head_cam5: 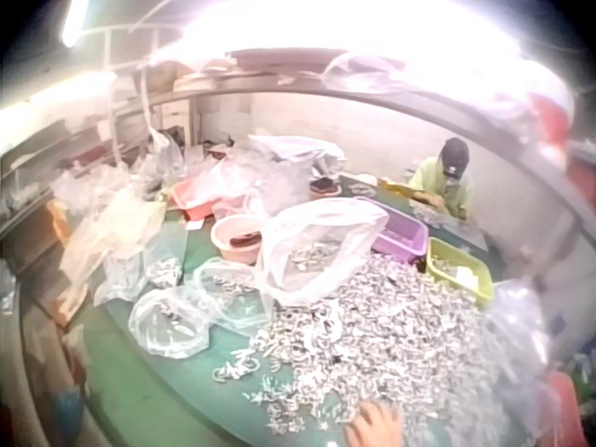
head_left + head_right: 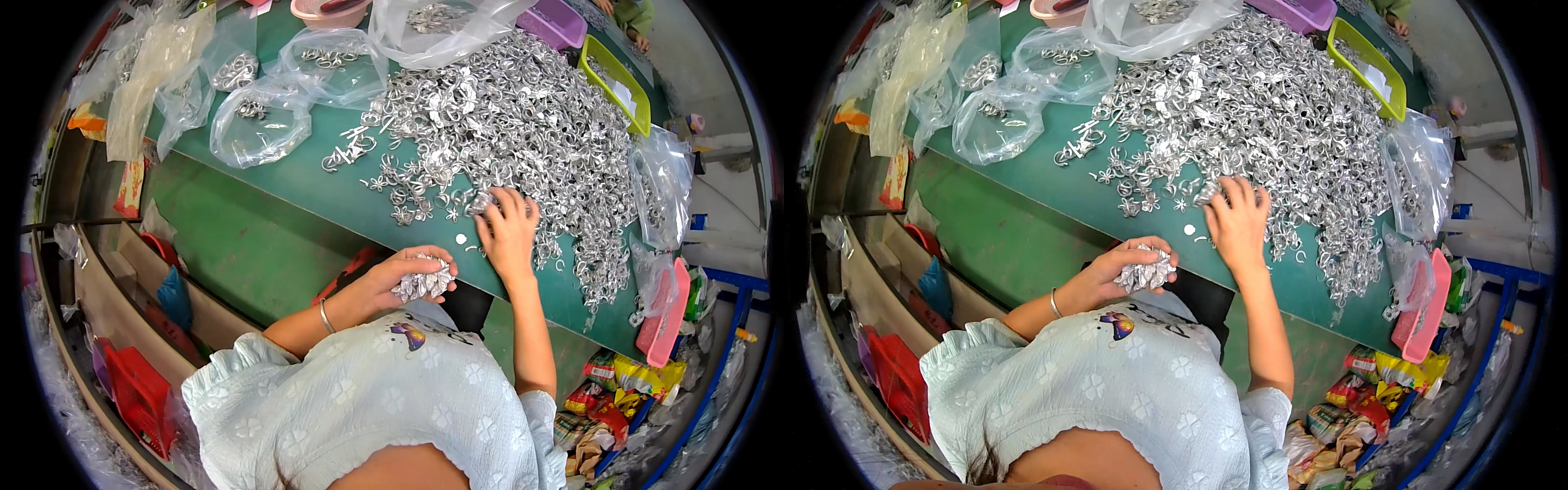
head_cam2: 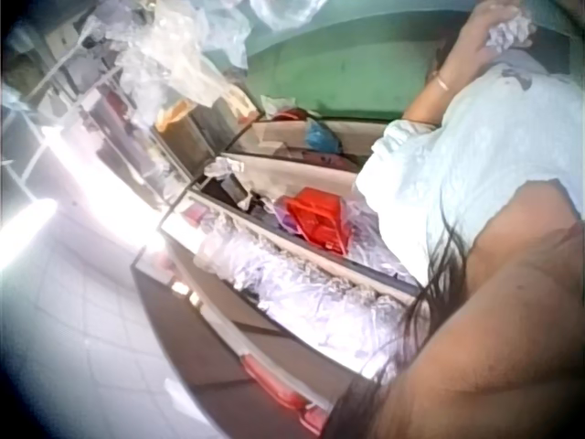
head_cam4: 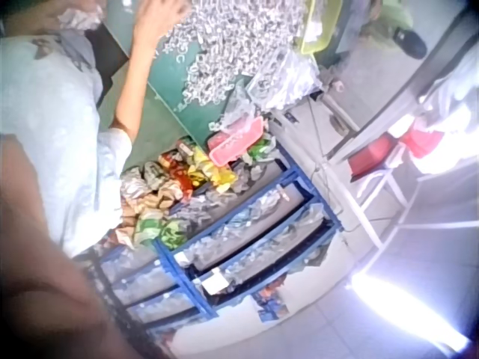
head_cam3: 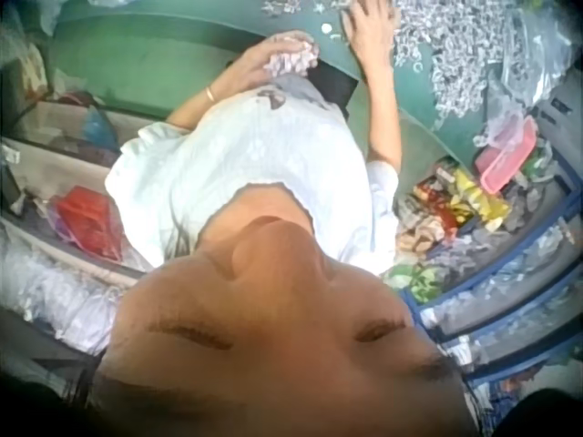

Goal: The person sorts a large pile of small silver metal hardware pieces on a green table. They pick up individual items, separate them by type, and place them into clear plastic bags or small containers. The person occasionally reaches for more bags from a shelf above the table.

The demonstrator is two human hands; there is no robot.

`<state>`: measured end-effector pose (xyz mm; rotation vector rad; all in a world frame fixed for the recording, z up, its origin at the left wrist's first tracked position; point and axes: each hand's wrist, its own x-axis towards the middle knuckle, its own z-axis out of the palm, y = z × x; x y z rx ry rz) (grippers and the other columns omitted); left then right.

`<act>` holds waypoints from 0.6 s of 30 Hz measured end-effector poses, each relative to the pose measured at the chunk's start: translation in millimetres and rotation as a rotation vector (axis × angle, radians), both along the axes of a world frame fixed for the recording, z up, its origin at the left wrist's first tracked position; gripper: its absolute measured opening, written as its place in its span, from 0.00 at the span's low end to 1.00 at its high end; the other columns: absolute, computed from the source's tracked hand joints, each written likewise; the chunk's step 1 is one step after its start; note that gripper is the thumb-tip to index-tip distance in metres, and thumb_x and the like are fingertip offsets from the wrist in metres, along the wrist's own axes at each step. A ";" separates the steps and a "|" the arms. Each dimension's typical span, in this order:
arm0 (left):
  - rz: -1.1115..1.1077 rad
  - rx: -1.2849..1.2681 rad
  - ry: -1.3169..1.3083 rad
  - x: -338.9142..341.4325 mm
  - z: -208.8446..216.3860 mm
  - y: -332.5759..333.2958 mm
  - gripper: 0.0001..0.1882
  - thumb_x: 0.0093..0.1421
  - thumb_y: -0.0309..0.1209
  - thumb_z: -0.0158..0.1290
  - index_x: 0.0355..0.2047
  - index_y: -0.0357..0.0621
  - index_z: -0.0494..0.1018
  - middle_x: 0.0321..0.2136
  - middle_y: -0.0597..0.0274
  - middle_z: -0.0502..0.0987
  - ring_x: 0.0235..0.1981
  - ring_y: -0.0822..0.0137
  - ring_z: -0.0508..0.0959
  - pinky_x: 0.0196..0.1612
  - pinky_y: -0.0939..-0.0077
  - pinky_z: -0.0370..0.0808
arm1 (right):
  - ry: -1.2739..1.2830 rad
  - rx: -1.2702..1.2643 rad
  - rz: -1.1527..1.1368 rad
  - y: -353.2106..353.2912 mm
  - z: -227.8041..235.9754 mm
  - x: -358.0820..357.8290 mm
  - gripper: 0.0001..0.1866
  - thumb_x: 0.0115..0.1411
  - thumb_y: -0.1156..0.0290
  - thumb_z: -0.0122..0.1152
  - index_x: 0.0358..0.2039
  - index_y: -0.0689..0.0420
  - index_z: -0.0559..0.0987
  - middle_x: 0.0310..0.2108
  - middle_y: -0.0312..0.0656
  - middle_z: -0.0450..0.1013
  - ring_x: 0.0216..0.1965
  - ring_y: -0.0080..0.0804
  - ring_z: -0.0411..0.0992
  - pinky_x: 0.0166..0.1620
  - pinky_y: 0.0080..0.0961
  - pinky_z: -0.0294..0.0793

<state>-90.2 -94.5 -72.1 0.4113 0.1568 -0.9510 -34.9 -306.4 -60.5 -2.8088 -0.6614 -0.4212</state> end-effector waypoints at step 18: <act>0.063 -0.005 0.043 1.8 -2.1 3.6 0.09 0.58 0.29 0.51 0.39 0.43 0.71 0.36 0.59 0.74 0.38 0.63 0.77 0.36 0.67 0.80 | 0.000 0.093 0.101 24.6 11.9 22.2 0.10 0.46 0.79 0.57 0.31 0.55 0.73 0.35 0.36 0.67 0.46 0.34 0.65 0.55 0.49 0.51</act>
